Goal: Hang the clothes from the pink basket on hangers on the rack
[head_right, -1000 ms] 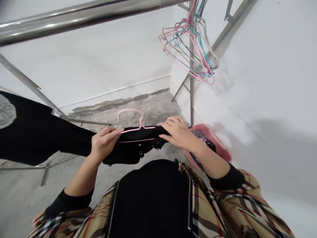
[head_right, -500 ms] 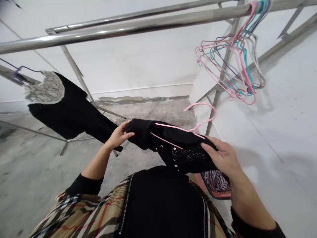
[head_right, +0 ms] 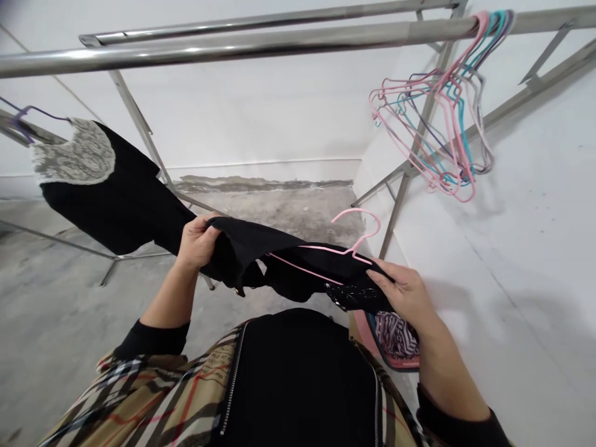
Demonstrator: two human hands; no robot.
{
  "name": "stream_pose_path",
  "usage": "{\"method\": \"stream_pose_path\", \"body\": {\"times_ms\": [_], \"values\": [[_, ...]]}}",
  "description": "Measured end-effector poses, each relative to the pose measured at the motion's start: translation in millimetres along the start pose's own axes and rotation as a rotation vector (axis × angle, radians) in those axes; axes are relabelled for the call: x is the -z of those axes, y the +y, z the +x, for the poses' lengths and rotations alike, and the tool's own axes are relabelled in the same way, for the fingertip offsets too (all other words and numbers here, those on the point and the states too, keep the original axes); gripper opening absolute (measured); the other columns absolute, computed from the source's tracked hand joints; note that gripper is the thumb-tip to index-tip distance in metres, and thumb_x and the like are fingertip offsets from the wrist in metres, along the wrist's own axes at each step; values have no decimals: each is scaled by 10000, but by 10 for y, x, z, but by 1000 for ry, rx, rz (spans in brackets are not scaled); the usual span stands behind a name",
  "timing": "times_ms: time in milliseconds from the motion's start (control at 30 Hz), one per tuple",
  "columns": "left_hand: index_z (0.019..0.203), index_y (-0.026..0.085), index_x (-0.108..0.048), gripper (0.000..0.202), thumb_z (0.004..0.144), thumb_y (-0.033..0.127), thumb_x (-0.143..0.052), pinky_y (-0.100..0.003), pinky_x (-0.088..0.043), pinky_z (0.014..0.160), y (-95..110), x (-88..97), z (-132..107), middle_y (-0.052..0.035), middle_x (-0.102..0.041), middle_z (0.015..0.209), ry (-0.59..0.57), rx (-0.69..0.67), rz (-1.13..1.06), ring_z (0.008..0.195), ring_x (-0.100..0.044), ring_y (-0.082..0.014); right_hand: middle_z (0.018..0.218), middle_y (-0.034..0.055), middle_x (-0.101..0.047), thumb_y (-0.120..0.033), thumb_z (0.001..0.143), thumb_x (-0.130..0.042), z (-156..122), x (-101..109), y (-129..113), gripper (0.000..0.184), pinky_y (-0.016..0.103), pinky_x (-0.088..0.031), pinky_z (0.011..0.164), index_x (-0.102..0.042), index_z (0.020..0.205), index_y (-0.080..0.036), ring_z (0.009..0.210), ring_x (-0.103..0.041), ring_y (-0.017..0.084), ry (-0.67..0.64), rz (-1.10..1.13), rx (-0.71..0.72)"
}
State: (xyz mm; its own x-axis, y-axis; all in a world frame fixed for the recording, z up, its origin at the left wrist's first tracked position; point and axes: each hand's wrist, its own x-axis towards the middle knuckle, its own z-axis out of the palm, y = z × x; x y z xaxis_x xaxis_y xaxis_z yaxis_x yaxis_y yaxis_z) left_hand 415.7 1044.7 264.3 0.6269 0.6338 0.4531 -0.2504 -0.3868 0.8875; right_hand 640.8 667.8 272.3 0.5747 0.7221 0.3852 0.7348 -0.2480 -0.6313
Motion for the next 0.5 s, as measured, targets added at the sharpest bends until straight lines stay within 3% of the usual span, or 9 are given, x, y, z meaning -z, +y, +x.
{"method": "stream_pose_path", "body": {"times_ms": [133,233,333,400,500], "values": [[703,168,-615,255,804,391,-685,-244,-430,637,-82,153,-40,8,-546,663,-199,14,150,646,-514,-121,990,-1,-770,-294,868,-644,-32,-9,2,261,286,-604,761,-724,1115,-266,814,-741,196,138,-18,37],[996,190,-644,243,801,330,-680,-300,-478,814,-69,122,-118,-61,-644,986,-283,3,284,946,-606,-193,986,-2,-771,-277,872,-641,-11,-24,-75,265,283,-600,759,-717,1126,-280,812,-742,194,171,-40,79],[1243,216,-543,422,839,303,-630,-387,-427,1009,88,-121,-208,-121,-565,1299,-306,-143,325,1246,-512,-250,986,-5,-770,-261,876,-634,53,-65,-195,271,285,-600,757,-710,1135,-291,812,-743,193,109,-40,131],[1248,216,-551,411,858,325,-618,-411,-406,1042,217,-352,-244,-125,-588,1296,-373,-235,399,1232,-532,-253,989,-5,-769,-253,879,-630,102,-100,-271,265,291,-599,778,-710,1128,-292,828,-742,193,96,-28,155],[1187,209,-608,381,851,385,-640,-406,-445,956,327,-664,-241,-91,-699,1102,-421,-291,577,1049,-631,-244,984,2,-768,-249,884,-623,151,-144,-351,247,296,-599,792,-715,1111,-283,843,-741,194,100,-22,171]]}}
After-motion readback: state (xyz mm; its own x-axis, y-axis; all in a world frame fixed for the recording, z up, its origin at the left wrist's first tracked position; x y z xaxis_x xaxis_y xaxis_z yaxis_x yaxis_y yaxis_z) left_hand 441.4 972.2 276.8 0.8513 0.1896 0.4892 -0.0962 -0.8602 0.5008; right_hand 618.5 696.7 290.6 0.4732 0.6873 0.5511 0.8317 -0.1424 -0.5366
